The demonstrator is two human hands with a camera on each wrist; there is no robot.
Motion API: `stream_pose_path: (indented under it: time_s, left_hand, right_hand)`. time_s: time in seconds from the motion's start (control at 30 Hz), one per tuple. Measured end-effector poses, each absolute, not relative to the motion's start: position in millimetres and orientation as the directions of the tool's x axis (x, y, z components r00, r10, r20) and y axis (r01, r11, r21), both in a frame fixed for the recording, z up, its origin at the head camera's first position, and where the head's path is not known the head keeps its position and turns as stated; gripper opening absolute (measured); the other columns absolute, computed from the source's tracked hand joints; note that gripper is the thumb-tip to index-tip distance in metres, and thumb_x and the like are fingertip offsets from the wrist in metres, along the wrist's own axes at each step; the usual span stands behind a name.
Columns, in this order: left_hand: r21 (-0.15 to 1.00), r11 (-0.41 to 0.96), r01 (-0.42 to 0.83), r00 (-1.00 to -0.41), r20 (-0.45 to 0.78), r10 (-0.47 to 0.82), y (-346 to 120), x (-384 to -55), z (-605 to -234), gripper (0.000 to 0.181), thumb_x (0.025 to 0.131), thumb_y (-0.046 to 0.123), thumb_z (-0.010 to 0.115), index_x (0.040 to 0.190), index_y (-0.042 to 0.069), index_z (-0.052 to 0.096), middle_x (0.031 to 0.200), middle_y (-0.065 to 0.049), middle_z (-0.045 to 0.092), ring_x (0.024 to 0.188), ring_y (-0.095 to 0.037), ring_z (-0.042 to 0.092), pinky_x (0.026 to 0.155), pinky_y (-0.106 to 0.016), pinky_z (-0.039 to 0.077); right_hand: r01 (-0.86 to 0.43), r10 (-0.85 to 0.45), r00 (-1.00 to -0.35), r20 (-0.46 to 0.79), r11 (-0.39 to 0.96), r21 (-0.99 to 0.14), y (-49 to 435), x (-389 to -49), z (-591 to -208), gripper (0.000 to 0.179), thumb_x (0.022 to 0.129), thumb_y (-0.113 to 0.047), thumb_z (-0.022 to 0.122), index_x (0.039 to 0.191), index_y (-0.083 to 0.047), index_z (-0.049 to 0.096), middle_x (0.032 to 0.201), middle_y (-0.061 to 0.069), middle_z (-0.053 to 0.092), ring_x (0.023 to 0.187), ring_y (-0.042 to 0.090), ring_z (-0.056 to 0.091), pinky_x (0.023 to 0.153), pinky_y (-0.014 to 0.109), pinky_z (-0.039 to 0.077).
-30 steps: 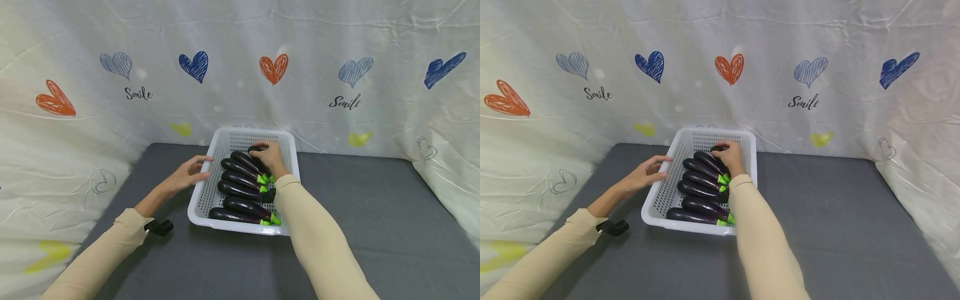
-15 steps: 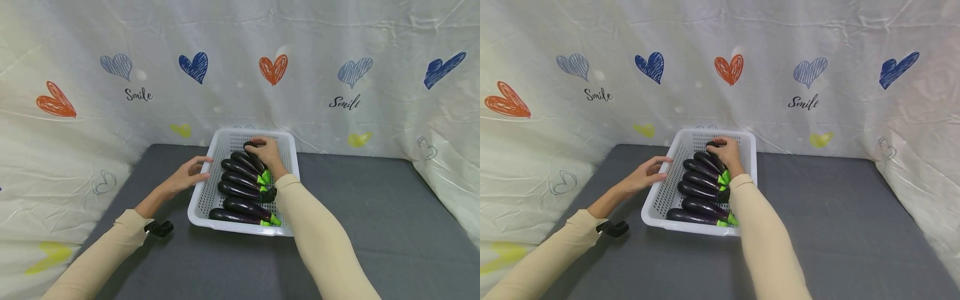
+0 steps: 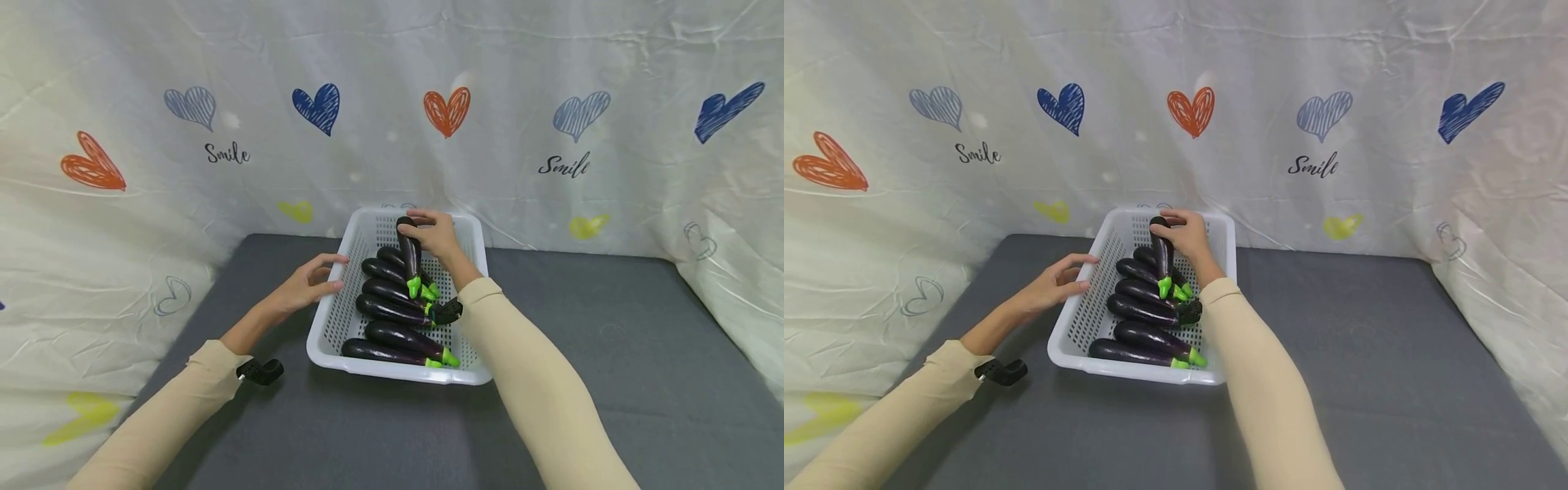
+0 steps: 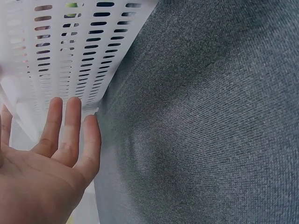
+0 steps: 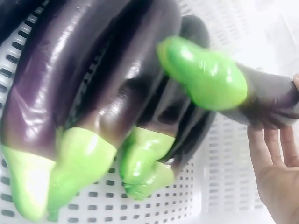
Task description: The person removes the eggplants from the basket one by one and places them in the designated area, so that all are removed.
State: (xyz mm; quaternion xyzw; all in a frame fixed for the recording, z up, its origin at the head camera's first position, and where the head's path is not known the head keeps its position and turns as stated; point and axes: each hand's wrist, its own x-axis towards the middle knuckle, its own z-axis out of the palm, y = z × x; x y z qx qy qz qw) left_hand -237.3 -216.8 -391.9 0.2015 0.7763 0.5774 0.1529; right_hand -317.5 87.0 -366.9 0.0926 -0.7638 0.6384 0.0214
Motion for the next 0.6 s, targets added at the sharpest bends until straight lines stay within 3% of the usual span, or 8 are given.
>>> stream_pose_path:
  time_s: [0.17, 0.4, 0.6]
  left_hand:
    - [0.957, 0.251, 0.145, -0.871, 0.003, 0.492, -217, -237, -393, 0.054, 0.103, 0.017, 0.065, 0.152, 0.016, 0.041, 0.142, -0.024, 0.048, 0.116, -0.039, 0.058, 0.089, -0.055, 0.052]
    - [0.957, 0.25, 0.148, -0.87, 0.006, 0.494, -217, -237, -392, 0.054, 0.103, 0.017, 0.065, 0.152, 0.016, 0.041, 0.142, -0.025, 0.048, 0.117, -0.039, 0.058, 0.09, -0.055, 0.052]
    - [0.957, 0.252, 0.14, -0.867, -0.005, 0.499, -215, -237, -391, 0.055, 0.103, 0.018, 0.065, 0.152, 0.017, 0.041, 0.142, -0.024, 0.048, 0.117, -0.039, 0.058, 0.089, -0.055, 0.052]
  right_hand:
    - [-0.149, -0.13, -0.982, 0.135, 0.102, -0.984, 90, -317, -360, 0.044, 0.093, -0.012, 0.077, 0.133, 0.0, 0.065, 0.129, 0.02, 0.058, 0.095, 0.028, 0.064, 0.069, 0.032, 0.056]
    - [-0.167, -0.14, -0.977, 0.16, 0.042, -0.985, 93, -315, -351, 0.04, 0.096, -0.015, 0.074, 0.132, 0.0, 0.065, 0.128, 0.021, 0.059, 0.107, 0.031, 0.064, 0.078, 0.04, 0.058]
    - [-0.206, -0.169, -0.964, 0.203, -0.003, -0.979, 97, -312, -348, 0.042, 0.101, -0.013, 0.067, 0.139, 0.002, 0.059, 0.125, 0.024, 0.06, 0.104, 0.034, 0.065, 0.08, 0.045, 0.057]
